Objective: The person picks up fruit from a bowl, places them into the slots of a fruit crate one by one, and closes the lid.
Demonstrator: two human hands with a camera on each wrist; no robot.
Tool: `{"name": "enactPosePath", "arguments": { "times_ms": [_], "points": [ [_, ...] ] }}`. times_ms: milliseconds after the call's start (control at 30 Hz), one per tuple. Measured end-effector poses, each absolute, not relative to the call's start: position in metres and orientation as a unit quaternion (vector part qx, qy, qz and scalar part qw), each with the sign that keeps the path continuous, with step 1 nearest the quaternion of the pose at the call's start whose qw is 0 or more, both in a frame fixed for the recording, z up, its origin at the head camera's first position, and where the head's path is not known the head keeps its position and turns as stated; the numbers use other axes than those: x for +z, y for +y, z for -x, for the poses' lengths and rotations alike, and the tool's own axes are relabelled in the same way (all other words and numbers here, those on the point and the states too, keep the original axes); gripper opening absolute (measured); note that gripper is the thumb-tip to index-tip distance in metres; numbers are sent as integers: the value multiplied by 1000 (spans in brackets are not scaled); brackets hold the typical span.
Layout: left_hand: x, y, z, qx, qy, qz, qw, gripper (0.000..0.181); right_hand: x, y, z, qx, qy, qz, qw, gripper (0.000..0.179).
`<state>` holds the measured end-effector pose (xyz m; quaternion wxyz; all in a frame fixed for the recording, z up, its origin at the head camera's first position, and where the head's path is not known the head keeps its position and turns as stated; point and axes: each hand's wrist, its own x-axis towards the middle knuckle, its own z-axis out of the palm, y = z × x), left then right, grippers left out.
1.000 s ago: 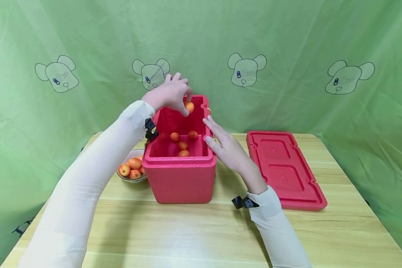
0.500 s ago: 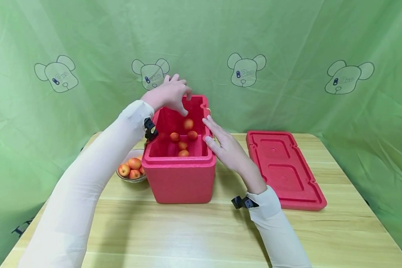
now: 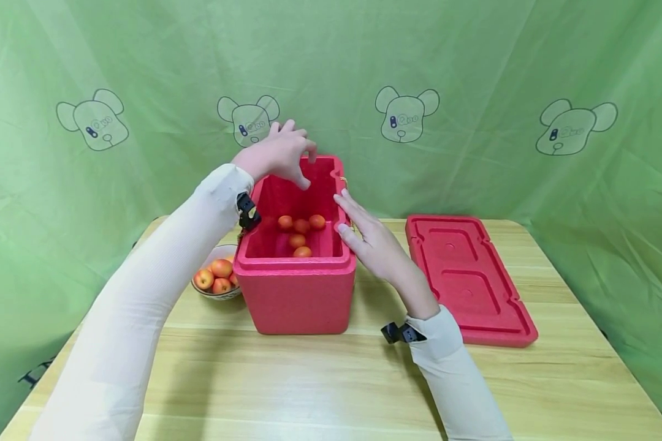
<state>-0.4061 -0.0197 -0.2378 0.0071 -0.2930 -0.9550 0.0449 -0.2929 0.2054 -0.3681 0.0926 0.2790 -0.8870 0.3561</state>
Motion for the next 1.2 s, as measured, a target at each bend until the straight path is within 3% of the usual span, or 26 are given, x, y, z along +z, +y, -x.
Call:
{"name": "enactPosePath", "arguments": {
  "times_ms": [567,867,1200],
  "points": [
    [-227,-45,390,-58,-951,299,53,42,-368,204,292,358,-888,-276,87,61],
    [-237,-90,369,-140,-941,293,91,41,-368,205,293,351,-890,-274,93,60],
    [-273,-154,335,-259,-919,258,148,43,-368,205,292,351,-892,-271,87,60]
  ]
}}
